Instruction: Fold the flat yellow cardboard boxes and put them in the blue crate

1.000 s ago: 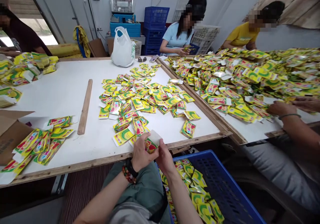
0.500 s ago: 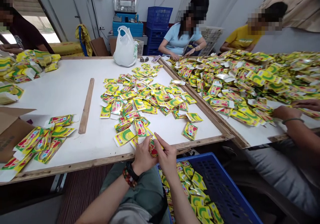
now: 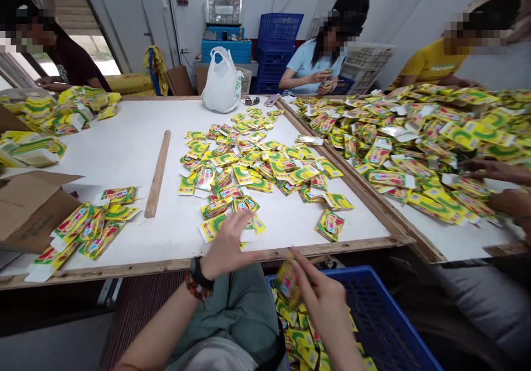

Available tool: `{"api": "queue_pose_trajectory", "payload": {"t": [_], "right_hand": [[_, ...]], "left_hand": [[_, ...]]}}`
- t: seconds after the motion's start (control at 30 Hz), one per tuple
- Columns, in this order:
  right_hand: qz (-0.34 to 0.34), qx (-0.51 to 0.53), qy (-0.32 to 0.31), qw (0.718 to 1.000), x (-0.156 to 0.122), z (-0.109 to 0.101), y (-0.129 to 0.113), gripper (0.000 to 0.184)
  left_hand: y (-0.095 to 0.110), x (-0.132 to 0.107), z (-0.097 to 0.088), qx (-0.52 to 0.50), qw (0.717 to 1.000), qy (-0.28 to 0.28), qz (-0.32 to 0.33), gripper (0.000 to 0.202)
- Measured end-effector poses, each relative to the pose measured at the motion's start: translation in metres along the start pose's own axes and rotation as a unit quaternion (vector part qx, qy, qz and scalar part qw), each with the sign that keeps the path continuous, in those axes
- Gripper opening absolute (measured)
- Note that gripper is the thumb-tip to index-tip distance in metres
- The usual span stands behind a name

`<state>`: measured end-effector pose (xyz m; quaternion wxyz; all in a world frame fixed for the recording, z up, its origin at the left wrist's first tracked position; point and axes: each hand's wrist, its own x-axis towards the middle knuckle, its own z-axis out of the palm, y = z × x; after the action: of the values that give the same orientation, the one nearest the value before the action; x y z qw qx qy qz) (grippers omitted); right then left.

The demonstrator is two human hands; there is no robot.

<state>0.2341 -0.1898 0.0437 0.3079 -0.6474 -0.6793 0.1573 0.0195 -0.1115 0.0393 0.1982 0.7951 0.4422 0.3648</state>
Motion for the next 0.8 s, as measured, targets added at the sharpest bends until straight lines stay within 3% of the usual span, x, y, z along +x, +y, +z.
{"api": "queue_pose_trajectory", "payload": {"t": [0.07, 0.1, 0.2, 0.27, 0.37, 0.47, 0.53, 0.63, 0.7, 0.8], "right_hand": [[0.056, -0.097, 0.000, 0.994, -0.005, -0.015, 0.019, 0.050], [0.061, -0.111, 0.000, 0.992, -0.005, -0.018, 0.024, 0.052], [0.018, -0.006, -0.002, 1.000, 0.002, -0.007, 0.018, 0.051], [0.007, 0.112, -0.016, 0.994, 0.011, 0.011, 0.000, 0.048], [0.052, 0.286, -0.053, 0.955, 0.025, 0.037, -0.031, 0.050], [0.086, 0.435, -0.101, 0.891, 0.036, 0.053, -0.052, 0.057], [0.085, 0.488, -0.129, 0.859, 0.040, 0.057, -0.060, 0.056], [0.095, 0.506, -0.135, 0.847, 0.042, 0.059, -0.064, 0.049], [0.119, 0.510, -0.117, 0.844, 0.041, 0.060, -0.063, 0.047], [0.162, 0.508, -0.093, 0.841, 0.042, 0.064, -0.058, 0.050]], "left_hand": [[-0.026, 0.012, -0.022, 0.107, 0.990, 0.038, -0.079, 0.048], [-0.039, 0.018, -0.030, 0.147, 0.982, 0.024, -0.117, 0.039], [-0.065, 0.028, -0.049, 0.182, 0.970, -0.007, -0.160, 0.019], [-0.064, 0.027, -0.057, 0.182, 0.970, 0.026, -0.161, 0.021], [-0.039, 0.008, -0.057, 0.088, 0.980, 0.088, -0.158, 0.025], [-0.011, -0.022, -0.033, -0.099, 0.984, 0.070, -0.134, 0.035], [0.001, -0.039, -0.006, -0.146, 0.978, 0.076, -0.132, 0.044], [0.009, -0.053, 0.032, -0.151, 0.967, 0.113, -0.171, 0.068], [0.010, -0.053, 0.048, -0.132, 0.959, 0.144, -0.207, 0.082], [0.009, -0.051, 0.059, -0.081, 0.962, 0.175, -0.192, 0.073]]}}
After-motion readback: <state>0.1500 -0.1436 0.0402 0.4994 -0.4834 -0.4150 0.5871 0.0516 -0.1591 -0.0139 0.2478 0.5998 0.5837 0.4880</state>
